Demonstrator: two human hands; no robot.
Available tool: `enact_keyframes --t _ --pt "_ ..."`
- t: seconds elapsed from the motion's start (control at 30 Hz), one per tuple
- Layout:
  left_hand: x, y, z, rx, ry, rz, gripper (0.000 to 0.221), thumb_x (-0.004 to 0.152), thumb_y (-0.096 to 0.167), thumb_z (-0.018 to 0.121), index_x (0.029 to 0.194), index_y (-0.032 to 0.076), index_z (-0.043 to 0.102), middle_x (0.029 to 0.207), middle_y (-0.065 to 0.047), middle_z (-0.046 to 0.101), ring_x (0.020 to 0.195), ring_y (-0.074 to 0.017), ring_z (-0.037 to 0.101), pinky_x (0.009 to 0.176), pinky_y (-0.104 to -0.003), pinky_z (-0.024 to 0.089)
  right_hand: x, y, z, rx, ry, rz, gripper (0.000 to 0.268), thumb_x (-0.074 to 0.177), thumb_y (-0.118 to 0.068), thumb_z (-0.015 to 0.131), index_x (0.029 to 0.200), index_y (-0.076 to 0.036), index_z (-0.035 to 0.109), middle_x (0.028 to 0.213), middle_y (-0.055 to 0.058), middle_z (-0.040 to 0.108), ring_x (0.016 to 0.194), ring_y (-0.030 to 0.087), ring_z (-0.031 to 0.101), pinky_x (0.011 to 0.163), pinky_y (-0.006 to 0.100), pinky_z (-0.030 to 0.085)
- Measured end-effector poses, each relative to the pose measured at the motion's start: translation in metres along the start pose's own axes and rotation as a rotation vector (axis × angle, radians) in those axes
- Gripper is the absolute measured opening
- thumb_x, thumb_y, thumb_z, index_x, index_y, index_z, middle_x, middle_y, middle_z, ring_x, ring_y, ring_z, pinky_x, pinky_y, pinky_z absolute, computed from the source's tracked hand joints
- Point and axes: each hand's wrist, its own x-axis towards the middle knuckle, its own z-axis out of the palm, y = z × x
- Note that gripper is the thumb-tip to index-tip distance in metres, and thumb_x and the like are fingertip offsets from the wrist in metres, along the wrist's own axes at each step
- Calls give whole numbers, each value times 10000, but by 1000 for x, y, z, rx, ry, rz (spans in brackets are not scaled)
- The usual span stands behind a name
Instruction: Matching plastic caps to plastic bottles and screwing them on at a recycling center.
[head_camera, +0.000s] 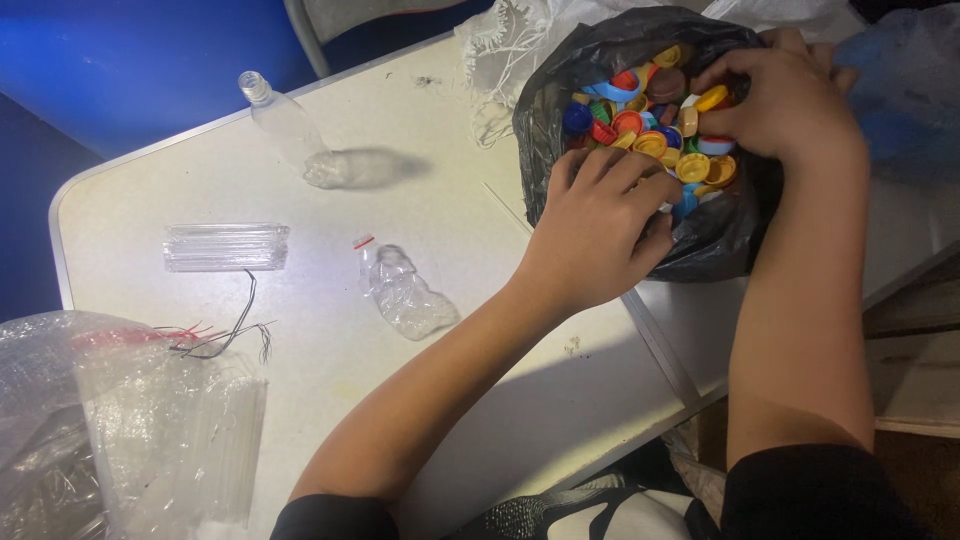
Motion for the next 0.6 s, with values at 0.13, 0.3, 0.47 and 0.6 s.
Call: enact_keyframes --t 0.13,0.3,0.47,0.6 --pt "0 1 -4 -4 -12 -8 233 877 203 702 1104 160 682 1176 -42 629 1216 -275 572 1160 -528 366 1 7 9 29 115 -107 502 632 -394 944 1113 -329 819 1532 141 531 1423 432 380 1109 616 248" --pt "0 0 -3 -5 -2 5 246 862 211 707 1100 159 680 1187 -47 628 1224 -284 567 1163 -537 358 -3 15 8 45 100 -61 352 739 -404 944 1043 -274 825 1486 89 605 1427 400 422 1162 627 250" --pt "0 0 -4 1 -12 -3 242 864 214 709 1098 158 682 1183 -43 631 1223 -284 568 1169 -539 358 -10 18 -2 136 57 -55 543 647 -377 923 1155 -256 773 1436 94 601 1378 388 470 1160 631 309" --pt "-1 0 -4 -12 -8 1 247 872 216 708 1111 159 682 1191 -43 628 1222 -281 565 1174 -546 353 -14 13 -16 -1 80 -4 561 656 -392 939 1177 -230 804 1376 102 642 1287 424 488 1059 678 298"
